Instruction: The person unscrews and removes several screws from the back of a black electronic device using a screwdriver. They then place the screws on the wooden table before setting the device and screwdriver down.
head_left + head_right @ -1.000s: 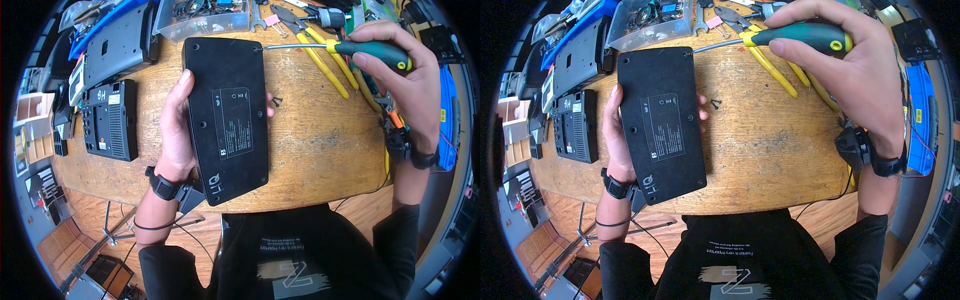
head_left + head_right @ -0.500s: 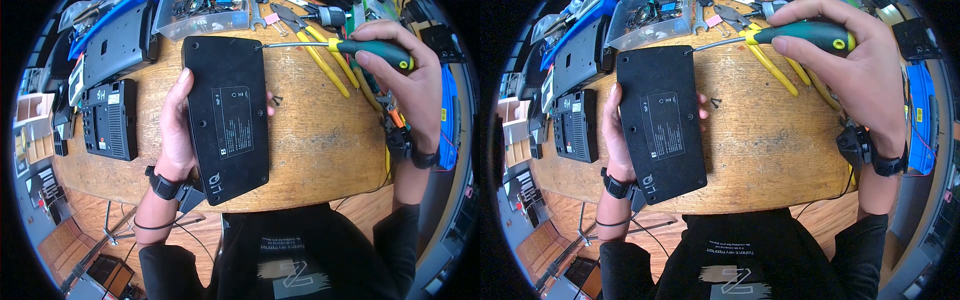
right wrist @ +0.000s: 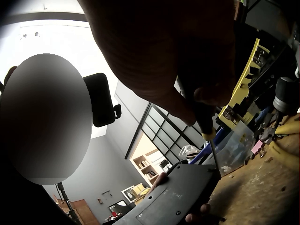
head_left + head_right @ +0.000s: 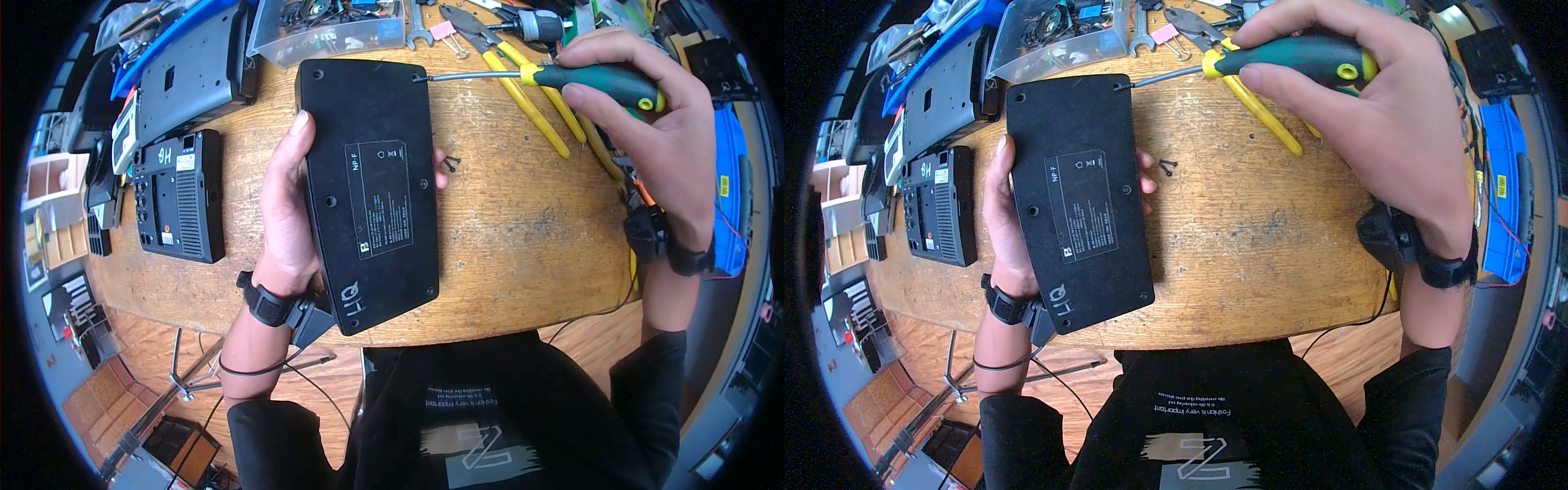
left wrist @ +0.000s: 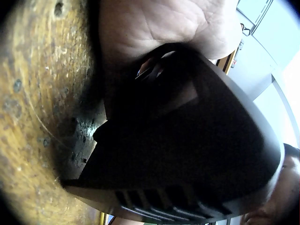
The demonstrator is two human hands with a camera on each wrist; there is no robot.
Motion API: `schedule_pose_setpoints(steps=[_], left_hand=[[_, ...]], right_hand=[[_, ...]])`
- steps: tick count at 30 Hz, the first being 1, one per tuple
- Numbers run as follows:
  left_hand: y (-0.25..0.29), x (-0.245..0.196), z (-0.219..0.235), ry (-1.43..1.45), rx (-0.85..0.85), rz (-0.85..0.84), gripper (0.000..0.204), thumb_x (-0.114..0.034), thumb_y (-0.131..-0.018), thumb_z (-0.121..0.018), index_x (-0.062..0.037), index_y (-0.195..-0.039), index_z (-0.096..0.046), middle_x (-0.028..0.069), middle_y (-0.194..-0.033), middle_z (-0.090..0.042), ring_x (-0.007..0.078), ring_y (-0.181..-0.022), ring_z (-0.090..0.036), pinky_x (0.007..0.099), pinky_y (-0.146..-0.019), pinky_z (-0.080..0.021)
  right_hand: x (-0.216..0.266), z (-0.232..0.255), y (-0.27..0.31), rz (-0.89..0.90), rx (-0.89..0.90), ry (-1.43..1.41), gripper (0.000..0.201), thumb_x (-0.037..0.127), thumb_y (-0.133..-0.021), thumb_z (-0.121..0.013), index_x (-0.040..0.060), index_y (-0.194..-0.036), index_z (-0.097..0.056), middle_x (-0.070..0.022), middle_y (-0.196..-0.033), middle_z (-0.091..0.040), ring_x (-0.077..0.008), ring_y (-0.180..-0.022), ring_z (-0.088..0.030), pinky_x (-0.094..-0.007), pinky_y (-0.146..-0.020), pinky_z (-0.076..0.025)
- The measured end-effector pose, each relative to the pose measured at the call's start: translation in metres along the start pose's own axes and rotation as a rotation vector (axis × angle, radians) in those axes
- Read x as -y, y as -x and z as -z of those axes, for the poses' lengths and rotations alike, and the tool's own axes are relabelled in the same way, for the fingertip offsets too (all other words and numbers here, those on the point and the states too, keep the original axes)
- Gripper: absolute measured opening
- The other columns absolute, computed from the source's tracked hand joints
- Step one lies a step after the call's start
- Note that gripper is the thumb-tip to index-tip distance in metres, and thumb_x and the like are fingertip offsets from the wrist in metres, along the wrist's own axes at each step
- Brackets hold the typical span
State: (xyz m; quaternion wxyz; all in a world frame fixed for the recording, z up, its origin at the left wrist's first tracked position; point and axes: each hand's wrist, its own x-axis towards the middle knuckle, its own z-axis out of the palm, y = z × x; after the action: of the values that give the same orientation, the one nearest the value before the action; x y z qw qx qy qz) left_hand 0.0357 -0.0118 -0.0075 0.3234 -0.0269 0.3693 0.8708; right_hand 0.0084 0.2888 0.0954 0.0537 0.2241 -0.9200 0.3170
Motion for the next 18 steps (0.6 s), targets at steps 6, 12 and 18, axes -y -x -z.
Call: schedule_pose_setpoints(steps=[6, 12, 18], left_hand=[[0.001, 0.000, -0.011, 0.038, -0.020, -0.051, 0.085, -0.066, -0.103, -0.032, 0.0072, -0.144, -0.049, 0.0285, -0.122, -0.068, 0.0359, -0.107, -0.072, 0.0434, -0.093, -0.060], [0.000, 0.001, -0.001, -0.017, -0.008, -0.003, 0.110, -0.085, -0.093, -0.028, 0.0061, -0.154, -0.040, 0.0326, -0.137, -0.058, 0.0397, -0.115, -0.068, 0.0483, -0.095, -0.060], [0.001, 0.000, -0.009, 0.024, -0.012, -0.049, 0.087, -0.067, -0.102, -0.032, 0.0071, -0.144, -0.049, 0.0285, -0.123, -0.068, 0.0361, -0.108, -0.072, 0.0437, -0.094, -0.060]], right_hand=[[0.006, 0.008, 0.001, -0.077, 0.004, -0.017, 0.022, 0.002, -0.091, -0.076, 0.0014, -0.113, -0.073, -0.0074, -0.114, -0.072, -0.0163, -0.107, -0.068, -0.0279, -0.095, -0.052], [0.007, 0.006, -0.002, 0.060, 0.008, 0.025, 0.021, 0.000, -0.091, -0.076, 0.0009, -0.112, -0.073, -0.0085, -0.114, -0.072, -0.0173, -0.108, -0.068, -0.0283, -0.096, -0.051], [0.010, 0.005, -0.001, 0.073, -0.005, 0.033, 0.022, 0.001, -0.090, -0.077, 0.0009, -0.112, -0.073, -0.0087, -0.114, -0.072, -0.0185, -0.109, -0.068, -0.0289, -0.097, -0.051]])
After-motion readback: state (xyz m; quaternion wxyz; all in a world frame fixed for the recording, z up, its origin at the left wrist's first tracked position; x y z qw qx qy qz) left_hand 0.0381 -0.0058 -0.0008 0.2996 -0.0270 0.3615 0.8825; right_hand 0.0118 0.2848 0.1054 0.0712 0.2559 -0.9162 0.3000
